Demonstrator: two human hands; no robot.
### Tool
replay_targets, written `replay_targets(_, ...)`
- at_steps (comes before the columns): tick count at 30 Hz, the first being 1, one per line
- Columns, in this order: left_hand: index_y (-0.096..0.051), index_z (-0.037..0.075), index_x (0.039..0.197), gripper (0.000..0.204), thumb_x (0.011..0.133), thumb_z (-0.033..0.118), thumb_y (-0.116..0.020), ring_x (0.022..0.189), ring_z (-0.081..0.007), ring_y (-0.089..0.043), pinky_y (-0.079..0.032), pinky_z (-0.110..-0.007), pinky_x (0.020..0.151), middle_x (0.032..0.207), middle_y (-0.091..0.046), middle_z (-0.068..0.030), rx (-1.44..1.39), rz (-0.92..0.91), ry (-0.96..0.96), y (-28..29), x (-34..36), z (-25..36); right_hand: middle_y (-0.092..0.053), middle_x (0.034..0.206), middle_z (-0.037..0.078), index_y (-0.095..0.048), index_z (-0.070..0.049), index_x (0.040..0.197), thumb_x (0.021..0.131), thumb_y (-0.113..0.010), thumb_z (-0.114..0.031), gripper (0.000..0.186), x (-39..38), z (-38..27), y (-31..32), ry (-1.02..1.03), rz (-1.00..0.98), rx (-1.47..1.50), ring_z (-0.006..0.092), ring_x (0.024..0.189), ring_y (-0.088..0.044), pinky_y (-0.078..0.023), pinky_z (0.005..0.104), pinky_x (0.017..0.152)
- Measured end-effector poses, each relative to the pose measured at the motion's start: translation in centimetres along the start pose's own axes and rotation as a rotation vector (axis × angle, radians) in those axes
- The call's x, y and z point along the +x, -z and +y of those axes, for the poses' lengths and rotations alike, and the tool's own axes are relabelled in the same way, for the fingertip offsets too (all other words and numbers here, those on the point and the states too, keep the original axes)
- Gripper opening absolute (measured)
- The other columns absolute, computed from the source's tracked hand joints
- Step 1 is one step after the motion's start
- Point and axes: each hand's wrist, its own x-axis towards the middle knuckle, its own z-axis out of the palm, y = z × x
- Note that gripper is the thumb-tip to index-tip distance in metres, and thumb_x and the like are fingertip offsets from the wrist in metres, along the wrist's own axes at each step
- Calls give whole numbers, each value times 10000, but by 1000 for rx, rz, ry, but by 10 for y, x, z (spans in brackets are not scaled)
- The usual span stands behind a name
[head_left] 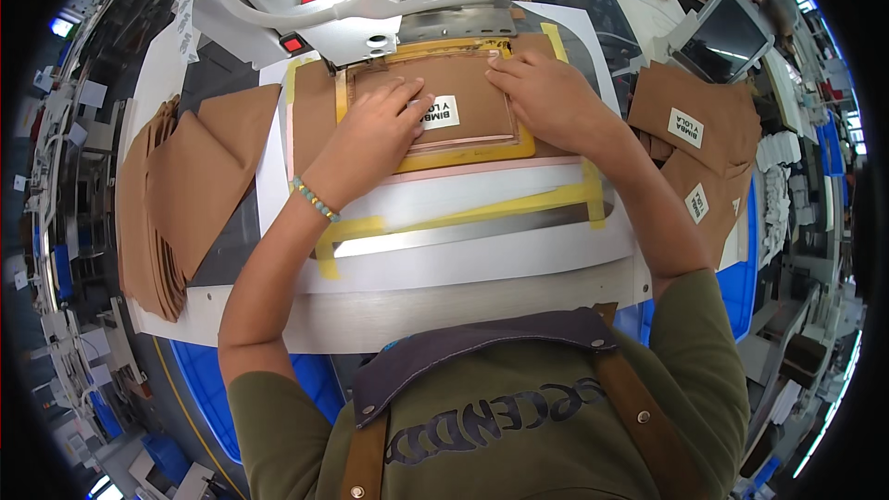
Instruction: Using an industrial sewing machine to assemble or finish leather bag components.
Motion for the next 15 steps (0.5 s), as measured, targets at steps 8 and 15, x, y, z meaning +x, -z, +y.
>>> replay_targets(8,-631,59,1444,430,1037,190,-678,1386,-386,-550,-464,-474,1149,1536,-577,-163,50,-23,39,5,-2,5,-711,1390,50,-726,-50,1291,937,-675,-87,359,18,-10,-4,84,63,37,261,1235,-638,-574,378,1018)
replay_targets(15,-630,36,1443,423,1055,204,-651,1381,-397,-546,-464,-475,1148,1529,-571,-183,56,-10,29,5,-4,1,-722,1366,66,-745,-35,1257,912,-699,-91,353,33,-24,-6,123,68,64,254,1187,-649,-583,365,986)
